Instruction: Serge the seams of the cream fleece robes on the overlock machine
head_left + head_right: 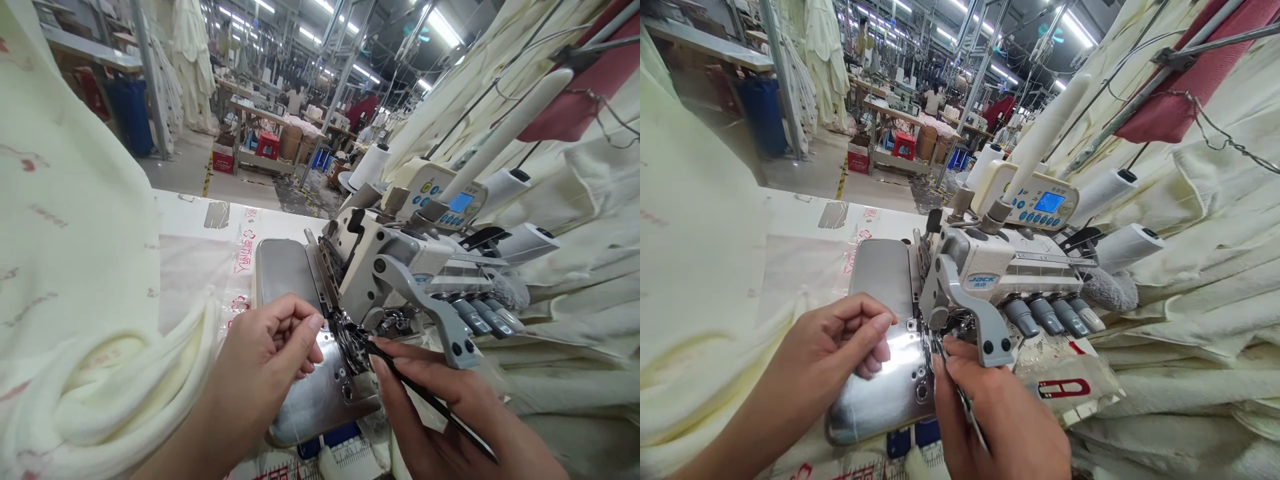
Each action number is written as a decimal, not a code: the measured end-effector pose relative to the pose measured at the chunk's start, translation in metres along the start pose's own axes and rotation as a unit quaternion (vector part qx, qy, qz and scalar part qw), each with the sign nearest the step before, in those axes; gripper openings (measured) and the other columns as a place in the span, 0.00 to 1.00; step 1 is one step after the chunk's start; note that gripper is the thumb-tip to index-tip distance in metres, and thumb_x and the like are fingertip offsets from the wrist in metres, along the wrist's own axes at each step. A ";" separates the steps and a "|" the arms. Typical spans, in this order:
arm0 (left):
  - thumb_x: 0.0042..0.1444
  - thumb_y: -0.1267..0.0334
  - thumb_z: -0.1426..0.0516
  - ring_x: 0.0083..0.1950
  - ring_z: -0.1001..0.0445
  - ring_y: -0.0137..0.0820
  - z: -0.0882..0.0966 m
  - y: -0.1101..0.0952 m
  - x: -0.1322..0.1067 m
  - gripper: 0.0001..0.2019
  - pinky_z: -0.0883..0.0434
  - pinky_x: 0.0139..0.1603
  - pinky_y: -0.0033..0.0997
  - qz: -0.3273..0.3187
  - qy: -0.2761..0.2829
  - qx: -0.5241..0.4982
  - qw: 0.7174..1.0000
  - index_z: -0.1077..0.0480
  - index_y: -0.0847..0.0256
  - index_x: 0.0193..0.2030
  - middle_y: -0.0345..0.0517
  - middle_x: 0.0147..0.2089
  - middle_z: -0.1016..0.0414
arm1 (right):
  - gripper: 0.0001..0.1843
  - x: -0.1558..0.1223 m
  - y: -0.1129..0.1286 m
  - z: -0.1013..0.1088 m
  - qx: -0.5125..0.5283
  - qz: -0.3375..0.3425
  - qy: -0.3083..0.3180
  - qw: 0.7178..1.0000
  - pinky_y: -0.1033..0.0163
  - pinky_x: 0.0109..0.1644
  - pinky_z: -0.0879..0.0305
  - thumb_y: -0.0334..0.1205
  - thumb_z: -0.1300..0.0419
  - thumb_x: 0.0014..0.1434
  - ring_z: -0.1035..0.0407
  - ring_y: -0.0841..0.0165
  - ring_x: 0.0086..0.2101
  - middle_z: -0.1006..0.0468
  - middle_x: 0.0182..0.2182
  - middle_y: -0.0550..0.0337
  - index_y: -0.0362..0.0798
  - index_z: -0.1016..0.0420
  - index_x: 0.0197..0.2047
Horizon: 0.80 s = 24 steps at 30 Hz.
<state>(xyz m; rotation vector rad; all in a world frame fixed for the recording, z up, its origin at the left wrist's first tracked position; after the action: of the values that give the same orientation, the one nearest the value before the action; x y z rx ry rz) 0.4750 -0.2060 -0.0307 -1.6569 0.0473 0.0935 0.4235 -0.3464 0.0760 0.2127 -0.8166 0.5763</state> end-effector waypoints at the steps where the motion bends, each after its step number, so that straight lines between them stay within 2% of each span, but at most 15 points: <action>1: 0.58 0.56 0.46 0.22 0.31 0.19 0.000 0.000 0.000 0.11 0.33 0.23 0.12 0.000 0.000 0.001 1.000 0.31 0.59 0.29 0.34 0.22 0.29 | 0.04 0.001 0.003 -0.001 -0.005 0.010 0.000 1.000 0.67 0.28 0.34 0.37 0.39 0.57 0.26 0.72 0.23 0.19 0.30 0.65 0.49 0.29 0.37; 4: 0.58 0.56 0.46 0.22 0.31 0.19 0.001 0.000 0.000 0.11 0.33 0.23 0.12 -0.004 0.000 0.000 1.000 0.31 0.60 0.29 0.35 0.22 0.29 | 0.02 0.004 0.012 -0.009 -0.006 0.055 0.027 0.998 0.69 0.25 0.35 0.37 0.41 0.59 0.27 0.73 0.22 0.19 0.30 0.63 0.48 0.30 0.37; 9: 0.57 0.55 0.45 0.22 0.31 0.19 0.003 -0.001 0.000 0.11 0.32 0.23 0.12 -0.007 -0.007 -0.004 1.000 0.31 0.60 0.30 0.35 0.22 0.29 | 0.04 0.011 0.014 -0.014 -0.044 0.041 0.045 0.997 0.70 0.24 0.36 0.38 0.44 0.60 0.26 0.72 0.24 0.21 0.27 0.60 0.48 0.30 0.34; 13: 0.56 0.56 0.44 0.22 0.31 0.19 0.002 -0.002 0.001 0.10 0.32 0.23 0.12 -0.004 -0.009 -0.009 1.000 0.31 0.61 0.30 0.35 0.21 0.28 | 0.05 0.012 0.015 -0.010 -0.023 0.023 0.019 0.999 0.69 0.24 0.35 0.34 0.45 0.60 0.26 0.71 0.24 0.21 0.26 0.60 0.48 0.30 0.32; 16: 0.56 0.56 0.44 0.21 0.31 0.19 0.003 -0.001 0.001 0.10 0.32 0.22 0.13 -0.006 -0.015 -0.005 1.000 0.31 0.61 0.30 0.36 0.21 0.28 | 0.03 0.006 0.013 -0.006 0.017 0.022 0.001 1.000 0.70 0.27 0.31 0.31 0.42 0.57 0.25 0.72 0.25 0.20 0.28 0.62 0.48 0.30 0.35; 20: 0.55 0.56 0.43 0.21 0.30 0.21 0.005 -0.001 0.001 0.11 0.32 0.22 0.16 -0.008 -0.019 0.008 1.000 0.30 0.62 0.30 0.37 0.21 0.28 | 0.10 -0.005 0.004 0.007 0.088 0.013 -0.055 0.994 0.70 0.34 0.26 0.26 0.38 0.52 0.23 0.70 0.29 0.19 0.31 0.60 0.47 0.29 0.37; 24: 0.54 0.58 0.43 0.20 0.31 0.22 0.006 -0.004 -0.002 0.09 0.33 0.21 0.16 0.005 -0.053 0.005 0.999 0.30 0.62 0.29 0.37 0.20 0.29 | 0.09 -0.015 -0.014 0.011 0.150 -0.039 -0.065 0.986 0.69 0.30 0.24 0.26 0.37 0.51 0.23 0.68 0.27 0.18 0.32 0.59 0.48 0.28 0.33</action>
<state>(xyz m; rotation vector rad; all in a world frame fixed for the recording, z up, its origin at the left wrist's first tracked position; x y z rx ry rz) 0.4733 -0.1995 -0.0270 -1.6399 -0.0249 0.1879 0.4165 -0.3688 0.0726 0.5605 -0.8408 0.6148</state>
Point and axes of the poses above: each hand's wrist, its own x-axis towards the middle knuckle, its own z-axis out of the back of the hand, y = z × x, the point moved 10 cm from there along x, towards the middle knuckle
